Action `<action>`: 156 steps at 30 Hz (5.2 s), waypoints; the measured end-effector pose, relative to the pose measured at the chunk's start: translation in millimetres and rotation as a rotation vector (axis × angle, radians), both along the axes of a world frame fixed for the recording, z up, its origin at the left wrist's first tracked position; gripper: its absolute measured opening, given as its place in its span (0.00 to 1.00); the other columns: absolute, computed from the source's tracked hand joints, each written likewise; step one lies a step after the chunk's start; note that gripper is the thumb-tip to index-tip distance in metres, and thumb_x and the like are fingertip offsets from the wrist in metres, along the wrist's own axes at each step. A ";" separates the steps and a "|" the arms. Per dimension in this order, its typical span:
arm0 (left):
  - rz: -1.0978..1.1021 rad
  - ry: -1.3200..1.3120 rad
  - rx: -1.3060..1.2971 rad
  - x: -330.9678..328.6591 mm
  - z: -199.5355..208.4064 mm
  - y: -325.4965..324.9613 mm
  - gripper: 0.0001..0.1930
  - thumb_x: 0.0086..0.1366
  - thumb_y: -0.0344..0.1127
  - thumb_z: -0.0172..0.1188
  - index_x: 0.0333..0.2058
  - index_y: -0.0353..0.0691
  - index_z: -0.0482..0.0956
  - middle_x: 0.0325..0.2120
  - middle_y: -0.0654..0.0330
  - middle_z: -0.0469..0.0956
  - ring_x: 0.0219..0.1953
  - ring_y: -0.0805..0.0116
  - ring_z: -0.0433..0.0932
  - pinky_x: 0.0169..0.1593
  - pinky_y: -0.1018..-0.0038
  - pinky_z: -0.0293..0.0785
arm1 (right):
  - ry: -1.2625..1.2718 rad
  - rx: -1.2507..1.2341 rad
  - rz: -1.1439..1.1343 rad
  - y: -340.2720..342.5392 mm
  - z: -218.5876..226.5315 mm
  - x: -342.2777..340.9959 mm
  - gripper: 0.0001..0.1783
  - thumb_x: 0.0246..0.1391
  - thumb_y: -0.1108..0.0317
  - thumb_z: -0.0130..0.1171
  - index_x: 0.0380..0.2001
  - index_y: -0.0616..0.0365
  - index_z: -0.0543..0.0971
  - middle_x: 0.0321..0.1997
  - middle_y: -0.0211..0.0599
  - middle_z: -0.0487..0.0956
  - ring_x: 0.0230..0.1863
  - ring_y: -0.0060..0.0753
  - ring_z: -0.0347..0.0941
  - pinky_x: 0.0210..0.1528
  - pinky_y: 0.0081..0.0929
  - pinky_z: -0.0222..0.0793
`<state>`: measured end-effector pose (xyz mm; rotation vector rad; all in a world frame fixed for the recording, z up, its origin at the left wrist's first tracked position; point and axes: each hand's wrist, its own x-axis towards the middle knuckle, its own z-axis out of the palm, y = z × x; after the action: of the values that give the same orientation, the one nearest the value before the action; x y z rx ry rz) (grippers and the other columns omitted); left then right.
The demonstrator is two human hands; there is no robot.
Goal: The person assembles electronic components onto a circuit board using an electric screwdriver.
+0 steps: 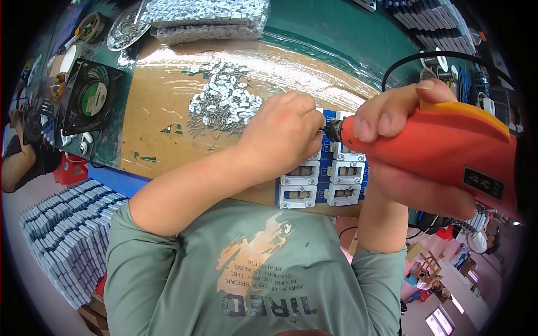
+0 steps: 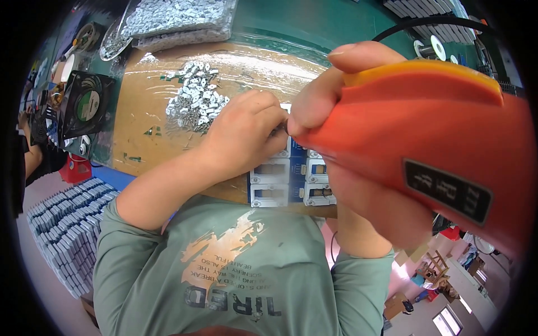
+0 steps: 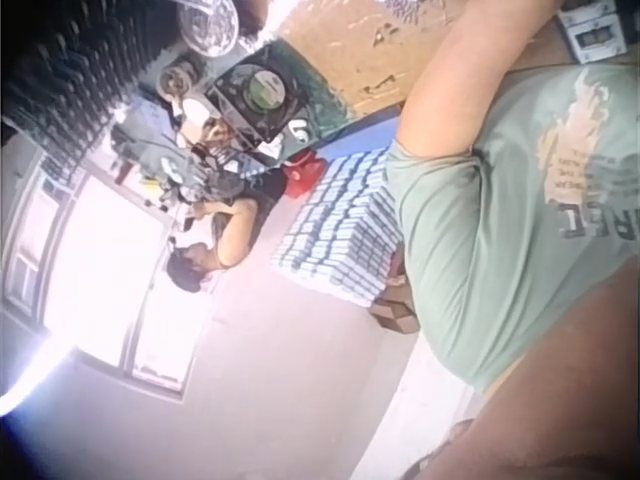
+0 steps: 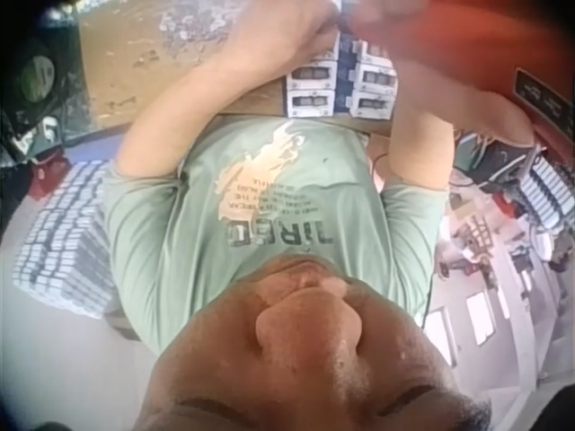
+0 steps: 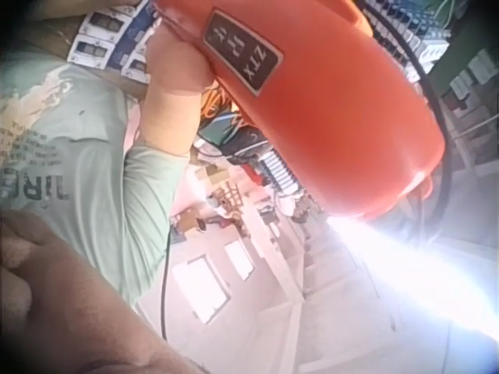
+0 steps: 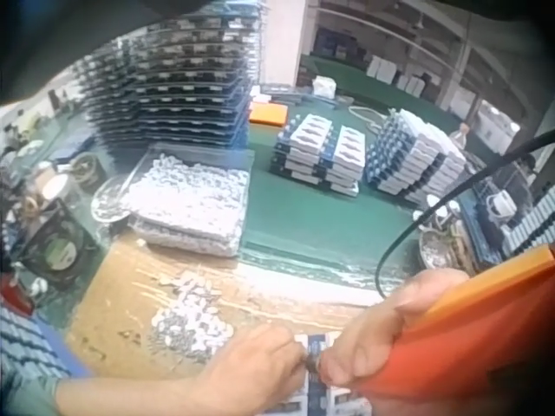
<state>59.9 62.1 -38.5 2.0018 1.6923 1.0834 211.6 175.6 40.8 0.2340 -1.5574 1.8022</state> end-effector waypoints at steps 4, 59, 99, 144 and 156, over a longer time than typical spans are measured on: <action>0.007 -0.004 0.019 1.1 -0.8 0.1 0.06 0.54 0.33 0.68 0.28 0.39 0.79 0.32 0.56 0.75 0.41 0.52 0.77 0.47 0.57 0.73 | -0.069 -0.026 -0.085 -4.2 1.7 6.8 0.73 0.37 0.13 0.60 0.68 0.67 0.62 0.44 0.43 0.77 0.39 0.39 0.77 0.42 0.37 0.78; 0.145 0.168 -0.247 -93.1 24.9 -109.2 0.05 0.58 0.28 0.68 0.34 0.38 0.83 0.35 0.56 0.80 0.41 0.52 0.80 0.45 0.61 0.76 | -0.062 -0.096 -0.391 -27.2 -28.2 25.8 0.68 0.41 0.11 0.55 0.65 0.66 0.68 0.37 0.38 0.76 0.32 0.33 0.74 0.38 0.32 0.73; 0.045 0.124 0.055 -45.0 -2.2 -77.0 0.09 0.54 0.27 0.66 0.35 0.42 0.81 0.34 0.60 0.77 0.38 0.58 0.77 0.43 0.64 0.73 | -0.119 -0.108 -0.257 -30.7 -26.1 29.4 0.70 0.40 0.15 0.62 0.69 0.66 0.63 0.43 0.41 0.78 0.42 0.37 0.77 0.45 0.35 0.77; 0.025 -0.004 -0.015 -36.6 4.5 -20.8 0.06 0.54 0.32 0.67 0.30 0.40 0.83 0.31 0.58 0.76 0.41 0.54 0.78 0.50 0.59 0.74 | -0.044 -0.032 0.068 -10.0 -1.1 -32.4 0.71 0.35 0.15 0.63 0.67 0.66 0.63 0.45 0.48 0.77 0.42 0.44 0.78 0.45 0.42 0.80; 0.009 -0.038 -0.066 -36.9 6.7 -20.8 0.07 0.53 0.33 0.66 0.30 0.38 0.82 0.32 0.55 0.77 0.42 0.51 0.78 0.50 0.57 0.74 | -0.215 -0.083 -0.162 -31.5 -7.7 -32.8 0.68 0.34 0.13 0.63 0.60 0.66 0.69 0.38 0.45 0.78 0.37 0.41 0.79 0.41 0.37 0.81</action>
<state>23.0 41.3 -31.8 1.9236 1.6965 1.0477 178.7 144.1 33.1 -0.1262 -1.5933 1.8053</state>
